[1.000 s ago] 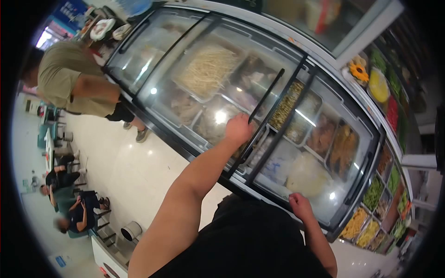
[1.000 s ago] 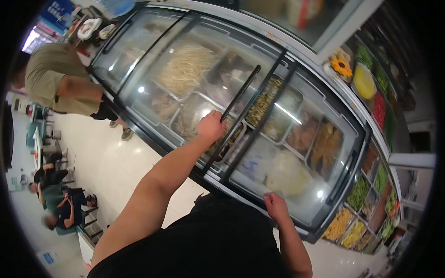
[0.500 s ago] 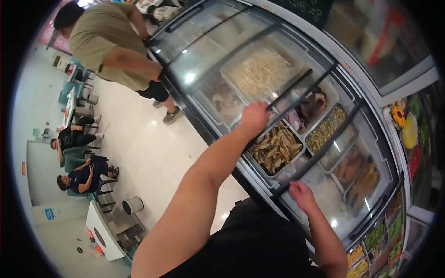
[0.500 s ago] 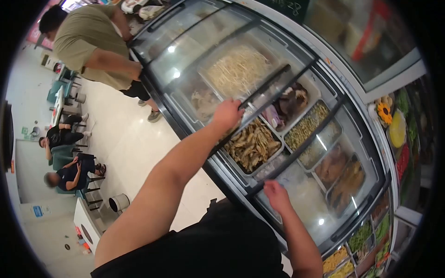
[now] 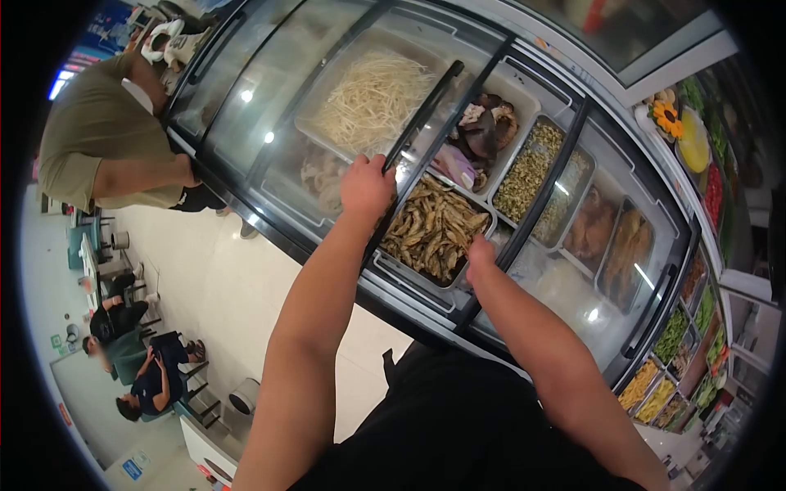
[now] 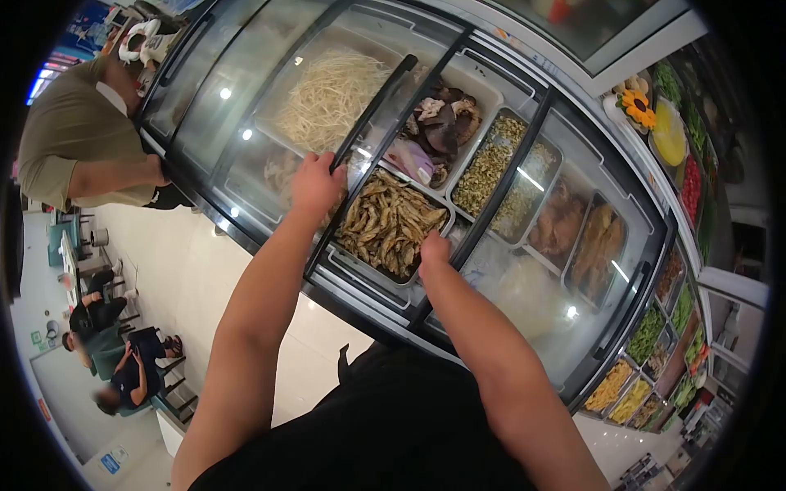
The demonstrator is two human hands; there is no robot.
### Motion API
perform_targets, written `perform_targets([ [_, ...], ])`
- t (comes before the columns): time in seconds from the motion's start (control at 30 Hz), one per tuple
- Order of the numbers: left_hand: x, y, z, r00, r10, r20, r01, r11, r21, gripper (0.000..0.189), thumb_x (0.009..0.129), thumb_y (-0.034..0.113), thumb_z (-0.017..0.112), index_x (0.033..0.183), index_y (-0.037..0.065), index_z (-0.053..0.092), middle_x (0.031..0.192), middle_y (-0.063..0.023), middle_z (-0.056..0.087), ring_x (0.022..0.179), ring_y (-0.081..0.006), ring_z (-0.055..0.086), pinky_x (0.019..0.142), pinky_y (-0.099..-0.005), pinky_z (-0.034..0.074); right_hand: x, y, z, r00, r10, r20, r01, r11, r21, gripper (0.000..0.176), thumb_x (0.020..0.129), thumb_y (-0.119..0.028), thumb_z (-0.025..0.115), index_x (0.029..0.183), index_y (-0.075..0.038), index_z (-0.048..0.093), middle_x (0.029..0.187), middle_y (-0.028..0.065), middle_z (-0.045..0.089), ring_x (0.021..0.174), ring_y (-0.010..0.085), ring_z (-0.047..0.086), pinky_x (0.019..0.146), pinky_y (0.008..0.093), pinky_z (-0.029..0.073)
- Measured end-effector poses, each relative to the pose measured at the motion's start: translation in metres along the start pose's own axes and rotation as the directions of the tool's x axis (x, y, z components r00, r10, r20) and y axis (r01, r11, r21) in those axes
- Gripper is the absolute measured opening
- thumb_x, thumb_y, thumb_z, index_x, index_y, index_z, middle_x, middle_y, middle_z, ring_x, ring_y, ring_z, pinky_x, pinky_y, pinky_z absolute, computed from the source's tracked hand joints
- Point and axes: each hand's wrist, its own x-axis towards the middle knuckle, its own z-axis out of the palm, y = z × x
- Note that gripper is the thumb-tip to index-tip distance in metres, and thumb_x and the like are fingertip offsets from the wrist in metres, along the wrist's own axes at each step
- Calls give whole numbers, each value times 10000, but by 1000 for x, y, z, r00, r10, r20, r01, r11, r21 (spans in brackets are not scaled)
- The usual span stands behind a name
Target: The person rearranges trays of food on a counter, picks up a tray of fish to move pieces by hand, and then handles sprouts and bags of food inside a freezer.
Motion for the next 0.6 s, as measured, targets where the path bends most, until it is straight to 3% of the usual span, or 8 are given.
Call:
perform_targets([
  [0.1, 6, -7, -2, 1000, 4, -18, -3, 999, 33, 260, 820, 314, 652, 979, 109, 635, 934, -156, 582, 897, -360, 594, 757, -473, 481, 24, 6, -5, 994, 47, 96, -54, 996, 69, 541, 1004, -283, 359, 1458, -31, 207, 1483, 175, 286, 1300, 324, 374, 1047, 498, 313],
  [0.23, 12, -10, -10, 999, -52, -13, 53, 994, 91, 260, 829, 318, 648, 990, 115, 634, 960, -149, 585, 929, -361, 594, 772, -473, 487, 34, 13, -4, 995, 83, 58, -90, 985, 145, 524, 1001, -289, 367, 1450, -45, 252, 1454, 163, 339, 1260, 325, 408, 1018, 499, 334],
  [0.3, 18, -12, -15, 996, -87, 11, 86, 992, 95, 263, 832, 322, 647, 994, 116, 633, 970, -147, 585, 943, -359, 594, 778, -471, 491, 30, 13, -5, 998, 58, -4, -57, 994, 94, 363, 953, -280, 459, 1212, -37, 532, 1206, 144, 528, 1088, 276, 503, 896, 450, 398],
  [0.43, 25, -17, -18, 987, -160, 34, 154, 978, 138, 274, 836, 337, 657, 1021, 135, 647, 1009, -141, 590, 964, -350, 603, 790, -458, 500, 18, 12, -10, 998, 56, -13, -54, 991, 120, 268, 932, -230, 498, 1122, -53, 563, 1094, 131, 560, 978, 278, 540, 814, 440, 429],
  [0.5, 27, -18, -18, 986, -167, 24, 162, 977, 140, 275, 838, 341, 657, 1025, 139, 646, 1018, -141, 588, 966, -350, 604, 792, -459, 500, 13, 13, -14, 997, -5, 74, -4, 992, 124, 237, 904, -170, 529, 1103, -51, 580, 1036, 139, 577, 908, 296, 559, 768, 453, 443],
  [0.53, 28, -19, -18, 986, -162, 26, 156, 976, 150, 282, 838, 343, 656, 1032, 137, 644, 1025, -140, 587, 968, -349, 604, 796, -463, 499, 18, 16, -15, 997, 0, 74, -9, 992, 128, 237, 904, -170, 529, 1103, -51, 580, 1036, 139, 577, 908, 296, 559, 768, 453, 443],
  [0.6, 27, -21, -17, 988, -151, 36, 144, 977, 160, 290, 839, 345, 656, 1038, 135, 642, 1031, -139, 586, 970, -347, 604, 800, -467, 497, 23, 19, -17, 982, -29, 185, 8, 994, 113, 330, 893, -145, 545, 1146, 67, 539, 1220, 212, 531, 1081, 304, 526, 844, 454, 429],
])
